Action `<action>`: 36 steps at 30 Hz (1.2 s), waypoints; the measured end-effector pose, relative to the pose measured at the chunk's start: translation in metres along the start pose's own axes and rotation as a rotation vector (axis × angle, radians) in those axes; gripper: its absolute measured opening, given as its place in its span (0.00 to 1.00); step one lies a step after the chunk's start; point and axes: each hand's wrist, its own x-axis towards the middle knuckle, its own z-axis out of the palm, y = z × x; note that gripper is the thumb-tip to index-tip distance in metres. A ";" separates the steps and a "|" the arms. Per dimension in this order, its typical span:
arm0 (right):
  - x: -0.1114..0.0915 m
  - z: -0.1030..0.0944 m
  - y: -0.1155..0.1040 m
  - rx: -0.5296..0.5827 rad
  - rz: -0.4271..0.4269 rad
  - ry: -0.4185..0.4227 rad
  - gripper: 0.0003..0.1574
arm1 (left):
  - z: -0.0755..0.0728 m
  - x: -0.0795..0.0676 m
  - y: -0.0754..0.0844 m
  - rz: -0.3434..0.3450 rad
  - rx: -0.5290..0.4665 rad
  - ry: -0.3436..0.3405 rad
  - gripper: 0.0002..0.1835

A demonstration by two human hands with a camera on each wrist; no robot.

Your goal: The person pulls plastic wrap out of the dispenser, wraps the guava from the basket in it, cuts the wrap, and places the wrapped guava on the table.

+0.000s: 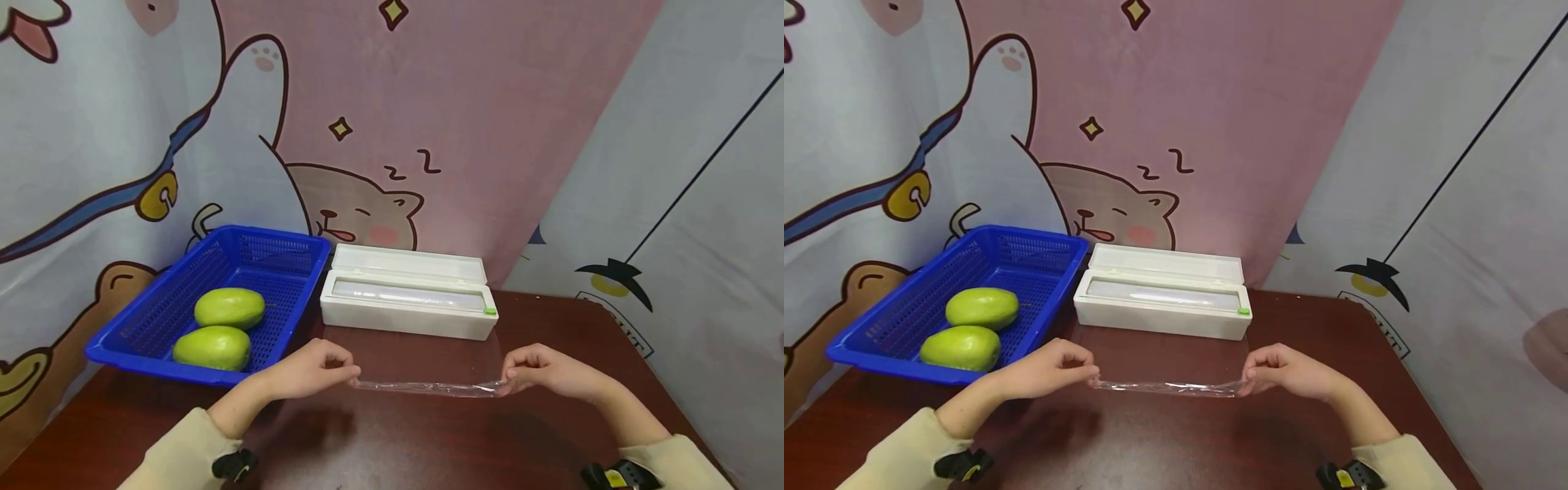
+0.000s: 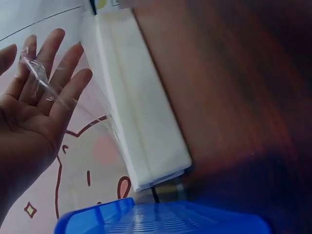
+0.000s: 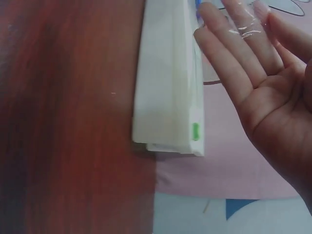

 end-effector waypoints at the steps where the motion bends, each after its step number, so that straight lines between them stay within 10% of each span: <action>1: 0.000 0.002 0.003 -0.011 0.007 -0.009 0.14 | 0.002 0.000 -0.002 0.004 0.009 -0.009 0.16; 18: 0.019 0.027 0.038 -0.191 0.026 -0.129 0.16 | 0.027 -0.001 -0.014 0.046 0.271 -0.202 0.13; 36: 0.021 0.045 0.043 -0.450 0.134 -0.005 0.03 | 0.037 -0.002 -0.029 0.009 0.365 -0.245 0.08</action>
